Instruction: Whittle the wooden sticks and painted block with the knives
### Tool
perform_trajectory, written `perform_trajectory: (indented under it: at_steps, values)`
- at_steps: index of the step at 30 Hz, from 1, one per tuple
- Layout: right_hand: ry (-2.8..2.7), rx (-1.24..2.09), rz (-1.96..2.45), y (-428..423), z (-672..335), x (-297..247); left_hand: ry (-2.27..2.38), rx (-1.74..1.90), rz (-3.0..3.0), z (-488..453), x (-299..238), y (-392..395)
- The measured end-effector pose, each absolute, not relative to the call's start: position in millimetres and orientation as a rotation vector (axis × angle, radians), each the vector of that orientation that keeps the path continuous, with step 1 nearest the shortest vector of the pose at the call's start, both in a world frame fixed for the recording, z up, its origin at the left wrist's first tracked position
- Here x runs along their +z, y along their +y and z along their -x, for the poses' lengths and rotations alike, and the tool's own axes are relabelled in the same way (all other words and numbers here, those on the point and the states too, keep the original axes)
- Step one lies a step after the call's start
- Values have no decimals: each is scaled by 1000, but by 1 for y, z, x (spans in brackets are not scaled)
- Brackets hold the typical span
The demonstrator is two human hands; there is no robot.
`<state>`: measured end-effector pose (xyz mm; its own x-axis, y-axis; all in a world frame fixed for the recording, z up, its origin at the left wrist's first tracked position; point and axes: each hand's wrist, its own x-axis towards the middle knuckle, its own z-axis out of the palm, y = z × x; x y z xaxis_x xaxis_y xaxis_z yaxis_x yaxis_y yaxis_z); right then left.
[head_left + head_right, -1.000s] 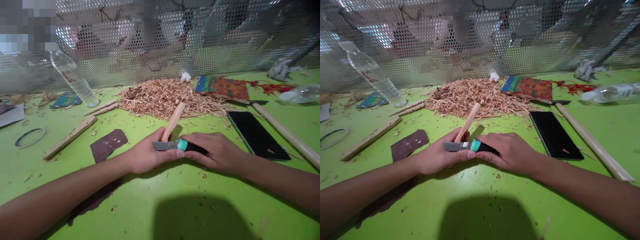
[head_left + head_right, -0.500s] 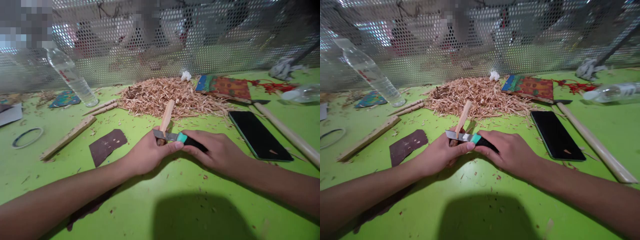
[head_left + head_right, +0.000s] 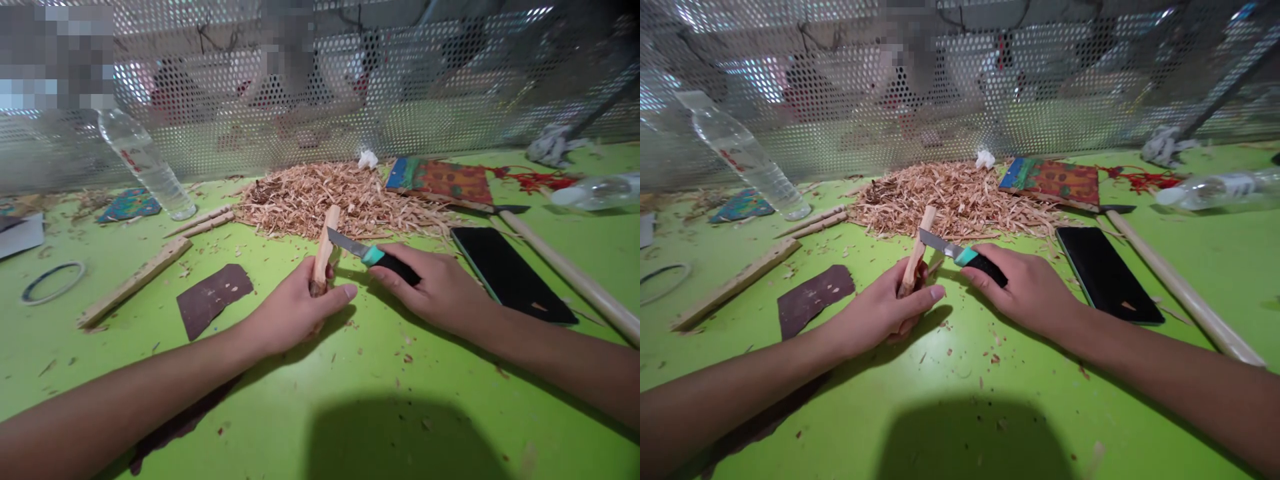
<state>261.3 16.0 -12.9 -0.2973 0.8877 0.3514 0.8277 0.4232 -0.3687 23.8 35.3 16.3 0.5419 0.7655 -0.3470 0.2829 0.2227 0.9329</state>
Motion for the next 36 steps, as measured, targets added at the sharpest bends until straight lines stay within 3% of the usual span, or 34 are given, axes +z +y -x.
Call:
perform_trajectory:
  at_steps: [17,25,36]
  values:
    - [-2155,251,1424,15,-260,-9,613,339,-1143,-11,11,46]
    - [-2180,240,1379,15,-260,-11,756,170,-1373,-9,17,49]
    - [-2464,363,993,12,-262,-15,775,285,-1287,-9,8,44]
